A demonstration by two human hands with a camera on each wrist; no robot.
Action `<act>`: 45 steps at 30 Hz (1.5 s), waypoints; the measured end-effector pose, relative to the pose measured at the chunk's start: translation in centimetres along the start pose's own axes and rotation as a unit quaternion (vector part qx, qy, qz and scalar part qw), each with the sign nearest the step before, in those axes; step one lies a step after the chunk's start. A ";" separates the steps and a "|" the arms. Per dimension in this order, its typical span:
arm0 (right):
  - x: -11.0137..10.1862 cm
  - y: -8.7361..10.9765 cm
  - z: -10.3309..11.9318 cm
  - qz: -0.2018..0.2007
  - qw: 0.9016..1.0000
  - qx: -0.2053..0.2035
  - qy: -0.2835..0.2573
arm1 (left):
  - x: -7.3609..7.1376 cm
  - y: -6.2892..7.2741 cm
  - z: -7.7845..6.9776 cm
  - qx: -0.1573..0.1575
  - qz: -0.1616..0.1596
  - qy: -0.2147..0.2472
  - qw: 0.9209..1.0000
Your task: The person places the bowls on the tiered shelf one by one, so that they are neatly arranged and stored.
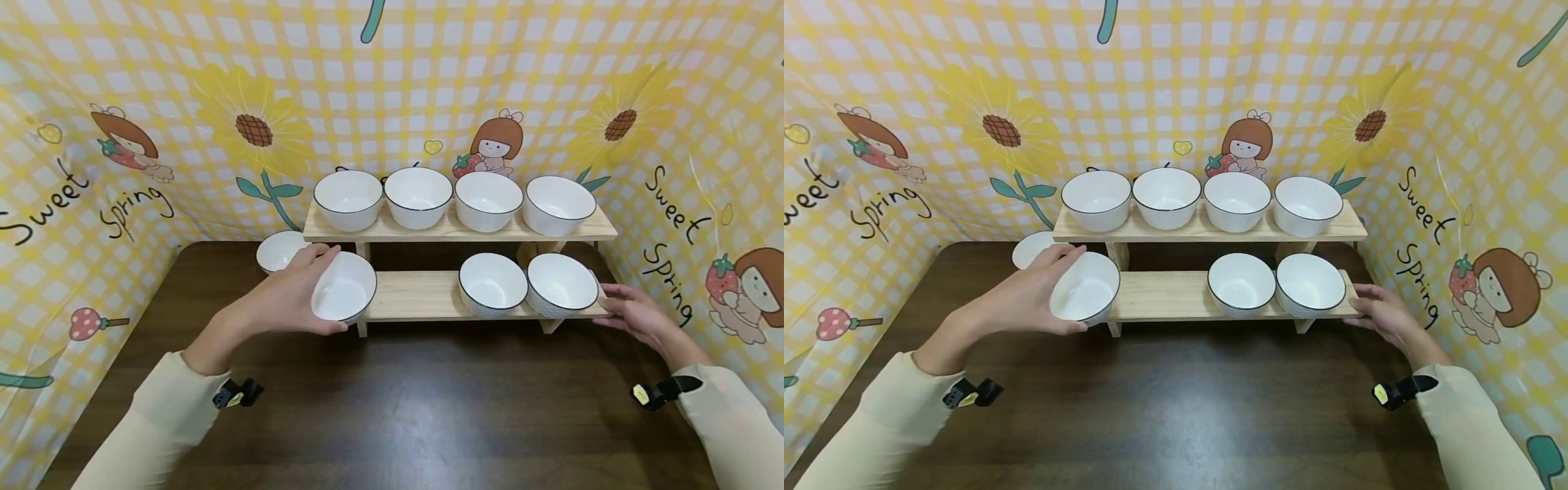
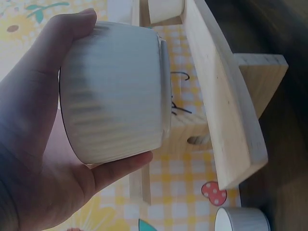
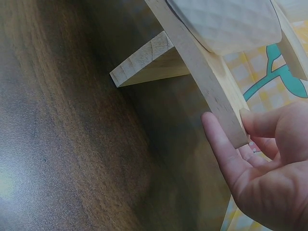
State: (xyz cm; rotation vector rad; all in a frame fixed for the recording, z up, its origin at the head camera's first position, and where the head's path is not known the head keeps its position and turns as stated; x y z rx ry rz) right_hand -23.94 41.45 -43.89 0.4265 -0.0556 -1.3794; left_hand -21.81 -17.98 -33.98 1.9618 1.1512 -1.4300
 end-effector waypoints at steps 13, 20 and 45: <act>0.1 0.0 0.1 -0.003 1.000 0.008 0.004 | 1.8 -3.0 -1.8 0.014 0.027 0.003 1.000; 0.1 0.0 0.2 -0.002 1.000 0.004 -0.007 | 3.1 -4.3 -2.2 0.023 0.031 0.002 0.999; 0.0 0.0 -0.1 -0.002 1.000 0.000 -0.015 | 7.4 -8.5 -3.8 0.039 0.037 0.003 0.999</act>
Point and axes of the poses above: each hand's wrist, its own y-axis away from the middle knuckle, its own x-axis out of the palm, z = x × y, the point moved 2 cm from there along -y, towards the middle knuckle
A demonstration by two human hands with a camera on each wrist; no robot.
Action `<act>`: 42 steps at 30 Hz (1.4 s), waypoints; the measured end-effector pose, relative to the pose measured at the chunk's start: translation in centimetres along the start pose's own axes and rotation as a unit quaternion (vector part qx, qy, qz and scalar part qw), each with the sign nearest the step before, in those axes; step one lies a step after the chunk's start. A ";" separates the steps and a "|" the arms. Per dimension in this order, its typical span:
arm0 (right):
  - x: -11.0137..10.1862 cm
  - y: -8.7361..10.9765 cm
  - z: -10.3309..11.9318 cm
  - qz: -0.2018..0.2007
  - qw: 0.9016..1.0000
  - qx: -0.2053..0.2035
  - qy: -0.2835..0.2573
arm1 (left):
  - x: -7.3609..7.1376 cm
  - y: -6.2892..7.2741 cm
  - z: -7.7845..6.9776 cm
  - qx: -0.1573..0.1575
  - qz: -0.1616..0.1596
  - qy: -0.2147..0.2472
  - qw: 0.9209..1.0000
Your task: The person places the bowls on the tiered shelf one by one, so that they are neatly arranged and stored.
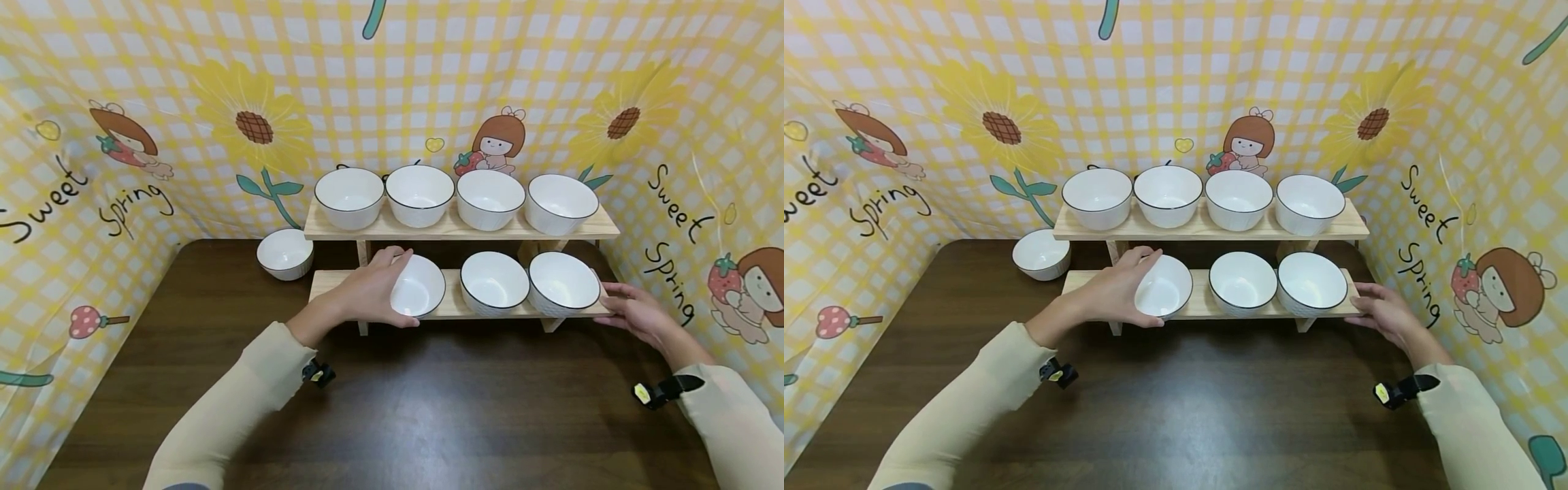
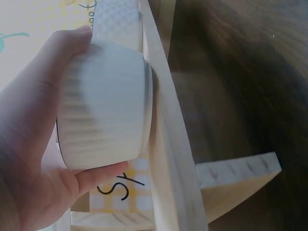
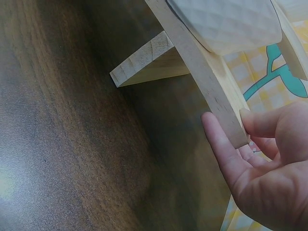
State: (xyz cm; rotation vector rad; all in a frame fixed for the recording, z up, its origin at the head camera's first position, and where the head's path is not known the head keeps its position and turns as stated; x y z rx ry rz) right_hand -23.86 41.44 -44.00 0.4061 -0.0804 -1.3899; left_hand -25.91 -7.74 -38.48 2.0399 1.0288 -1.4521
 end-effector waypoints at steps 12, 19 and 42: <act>0.0 0.0 0.2 0.000 1.000 0.006 0.015 | 0.9 -1.4 -0.6 -0.012 0.002 0.007 1.000; 0.0 0.0 0.3 0.001 1.000 0.005 0.009 | 1.2 -1.9 -0.6 -0.018 0.006 0.019 1.000; 0.1 0.2 0.3 0.002 1.000 0.012 -0.004 | 1.5 -1.6 -1.0 -0.009 0.006 0.011 1.000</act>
Point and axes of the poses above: each hand's wrist, its own y-axis away from the middle knuckle, its own x-axis out of the palm, z = x × y, the point moved 2 cm from there along -y, towards the middle knuckle
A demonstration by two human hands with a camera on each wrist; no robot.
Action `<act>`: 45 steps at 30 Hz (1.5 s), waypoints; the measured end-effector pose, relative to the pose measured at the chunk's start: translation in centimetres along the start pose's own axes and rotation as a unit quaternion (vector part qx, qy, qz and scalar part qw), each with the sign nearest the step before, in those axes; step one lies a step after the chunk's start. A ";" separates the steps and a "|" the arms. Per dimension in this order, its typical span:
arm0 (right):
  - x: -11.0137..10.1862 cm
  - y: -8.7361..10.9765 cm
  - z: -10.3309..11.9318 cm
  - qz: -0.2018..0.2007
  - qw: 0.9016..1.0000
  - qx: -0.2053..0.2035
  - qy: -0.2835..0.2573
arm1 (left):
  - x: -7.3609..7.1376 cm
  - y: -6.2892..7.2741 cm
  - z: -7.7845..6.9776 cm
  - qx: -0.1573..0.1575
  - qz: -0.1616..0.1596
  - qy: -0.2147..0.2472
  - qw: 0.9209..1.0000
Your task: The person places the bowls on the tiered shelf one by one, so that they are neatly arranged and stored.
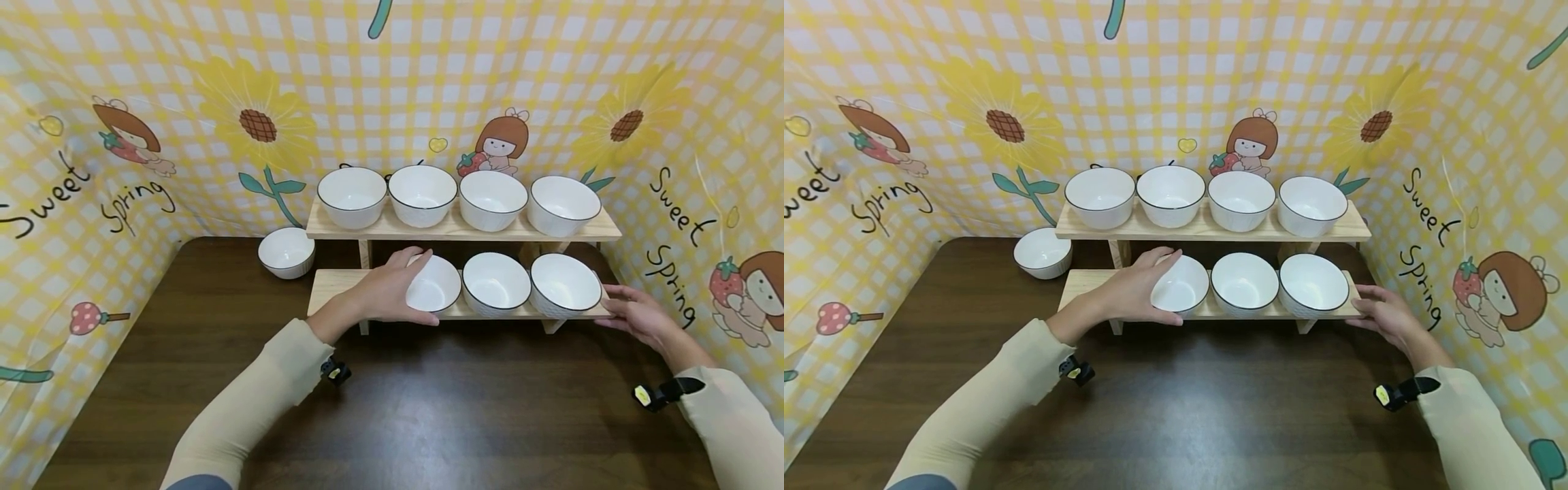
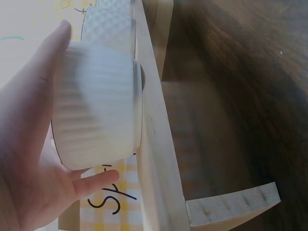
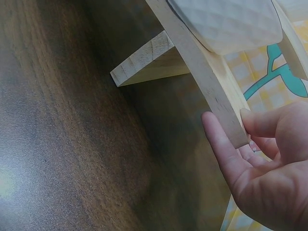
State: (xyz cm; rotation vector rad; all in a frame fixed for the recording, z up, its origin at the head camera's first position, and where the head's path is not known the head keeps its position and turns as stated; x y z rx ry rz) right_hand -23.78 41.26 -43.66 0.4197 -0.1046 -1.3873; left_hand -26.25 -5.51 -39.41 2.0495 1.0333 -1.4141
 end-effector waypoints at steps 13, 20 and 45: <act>0.0 0.0 -0.2 0.003 1.000 -0.009 -0.001 | -0.5 1.8 -1.0 0.050 -0.004 -0.072 0.996; 0.0 0.0 -0.1 0.002 1.000 -0.009 -0.001 | -1.0 4.0 -1.4 0.088 -0.018 -0.100 0.991; 0.0 -0.1 -0.3 0.004 1.000 -0.016 -0.003 | -2.5 12.2 1.9 0.064 -0.025 -0.128 0.989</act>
Point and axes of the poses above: each hand's wrist, its own y-axis away from the middle knuckle, its own x-axis out of the palm, z = x × y, the point moved 2 cm from there along -y, towards the middle knuckle
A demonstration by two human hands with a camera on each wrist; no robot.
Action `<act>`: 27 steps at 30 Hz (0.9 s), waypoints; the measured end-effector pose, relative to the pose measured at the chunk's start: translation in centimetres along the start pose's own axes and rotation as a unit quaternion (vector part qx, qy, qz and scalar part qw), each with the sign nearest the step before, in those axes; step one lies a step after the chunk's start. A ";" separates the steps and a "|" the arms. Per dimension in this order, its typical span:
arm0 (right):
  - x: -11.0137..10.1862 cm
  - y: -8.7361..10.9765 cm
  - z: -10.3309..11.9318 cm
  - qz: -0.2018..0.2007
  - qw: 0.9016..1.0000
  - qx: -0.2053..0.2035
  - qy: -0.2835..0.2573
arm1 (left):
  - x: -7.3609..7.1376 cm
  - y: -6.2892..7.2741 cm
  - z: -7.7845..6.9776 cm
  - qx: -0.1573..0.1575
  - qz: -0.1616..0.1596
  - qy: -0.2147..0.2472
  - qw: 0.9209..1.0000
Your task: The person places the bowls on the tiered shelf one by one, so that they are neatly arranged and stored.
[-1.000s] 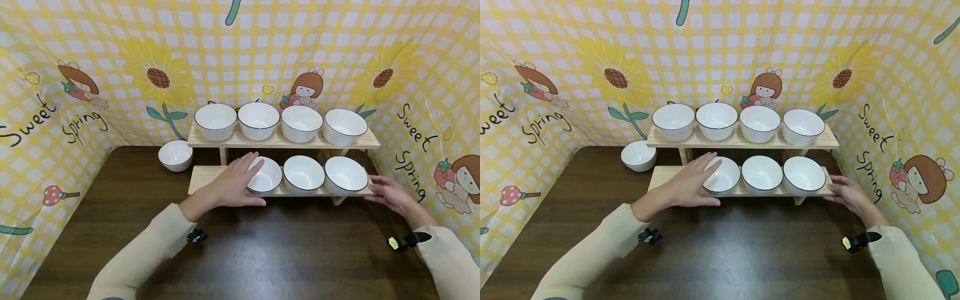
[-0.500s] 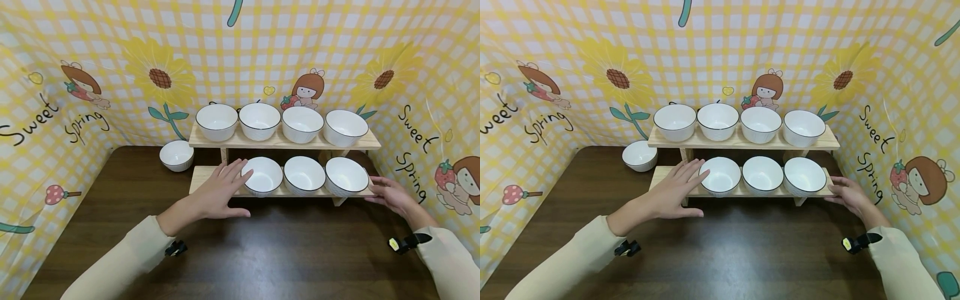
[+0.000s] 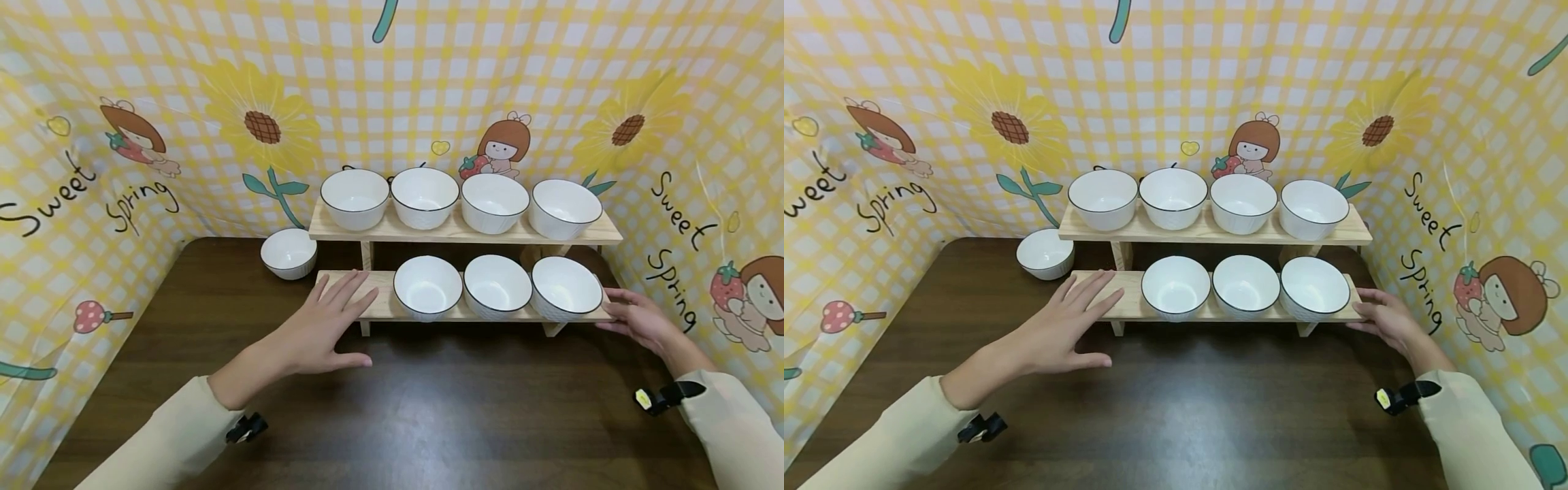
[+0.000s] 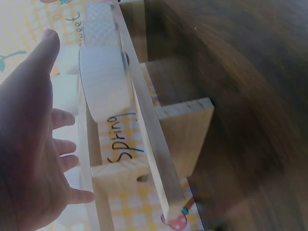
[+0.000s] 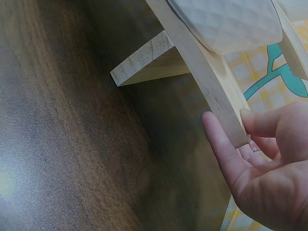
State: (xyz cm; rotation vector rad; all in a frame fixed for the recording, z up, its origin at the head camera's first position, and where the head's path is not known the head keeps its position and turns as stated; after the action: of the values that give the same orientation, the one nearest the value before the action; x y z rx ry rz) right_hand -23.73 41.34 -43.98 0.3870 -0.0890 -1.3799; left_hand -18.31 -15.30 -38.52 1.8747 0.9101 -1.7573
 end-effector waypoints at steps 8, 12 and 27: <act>-0.1 0.0 0.0 0.002 1.000 0.001 -0.008 | 0.0 2.3 1.4 -0.035 -0.013 0.000 0.999; -0.1 0.0 0.0 0.001 1.000 0.004 -0.005 | 0.3 3.4 2.3 -0.055 -0.019 0.006 0.998; 0.0 0.1 0.1 0.001 1.000 -0.001 -0.015 | 0.9 6.4 5.9 -0.123 -0.022 0.033 0.992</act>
State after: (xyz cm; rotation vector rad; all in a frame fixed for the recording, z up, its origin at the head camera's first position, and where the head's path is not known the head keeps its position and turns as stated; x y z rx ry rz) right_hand -23.71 41.36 -43.89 0.3634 -0.1130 -1.3840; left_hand -18.01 -23.68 -41.00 1.7740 1.1450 -1.5354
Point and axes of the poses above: each hand's wrist, its own y-axis away from the middle knuckle, its own x-axis out of the palm, z = x × y, the point moved 2 cm from there along -y, towards the middle knuckle
